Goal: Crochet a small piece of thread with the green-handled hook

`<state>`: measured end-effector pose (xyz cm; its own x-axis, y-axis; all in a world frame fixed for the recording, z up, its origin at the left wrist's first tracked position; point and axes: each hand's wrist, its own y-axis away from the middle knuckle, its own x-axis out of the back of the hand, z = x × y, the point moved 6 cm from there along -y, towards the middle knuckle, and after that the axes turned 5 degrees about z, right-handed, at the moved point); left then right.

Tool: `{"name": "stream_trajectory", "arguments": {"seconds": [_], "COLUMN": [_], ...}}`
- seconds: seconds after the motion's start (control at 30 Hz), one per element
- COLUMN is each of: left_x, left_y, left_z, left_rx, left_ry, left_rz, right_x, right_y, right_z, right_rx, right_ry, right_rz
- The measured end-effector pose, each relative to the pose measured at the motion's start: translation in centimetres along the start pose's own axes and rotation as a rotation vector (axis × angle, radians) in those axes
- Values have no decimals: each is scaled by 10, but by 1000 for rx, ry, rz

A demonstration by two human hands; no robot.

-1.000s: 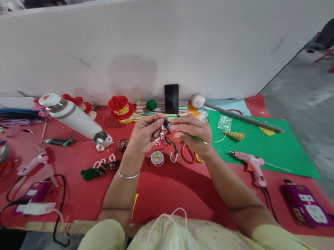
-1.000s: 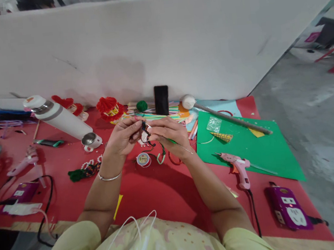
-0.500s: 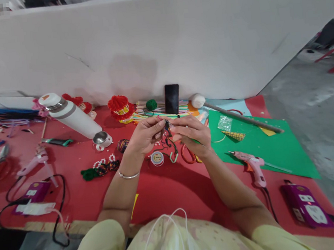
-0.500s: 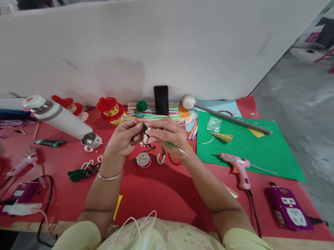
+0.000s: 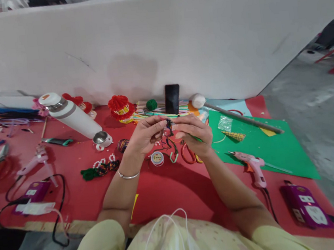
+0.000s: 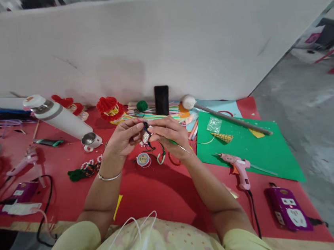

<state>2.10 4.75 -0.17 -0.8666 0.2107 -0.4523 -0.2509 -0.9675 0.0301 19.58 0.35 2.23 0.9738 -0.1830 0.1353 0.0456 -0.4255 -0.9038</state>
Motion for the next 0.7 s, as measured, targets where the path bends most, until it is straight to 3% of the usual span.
{"name": "stream_trajectory", "arguments": {"seconds": [0.7], "left_x": [1], "left_y": [-1], "left_z": [5], "left_rx": [-4], "left_ry": [1], "left_rz": [65], "right_x": [1], "right_y": [0], "right_z": [2], "right_rx": [-64], "right_ry": [-43], "right_rz": [37]}}
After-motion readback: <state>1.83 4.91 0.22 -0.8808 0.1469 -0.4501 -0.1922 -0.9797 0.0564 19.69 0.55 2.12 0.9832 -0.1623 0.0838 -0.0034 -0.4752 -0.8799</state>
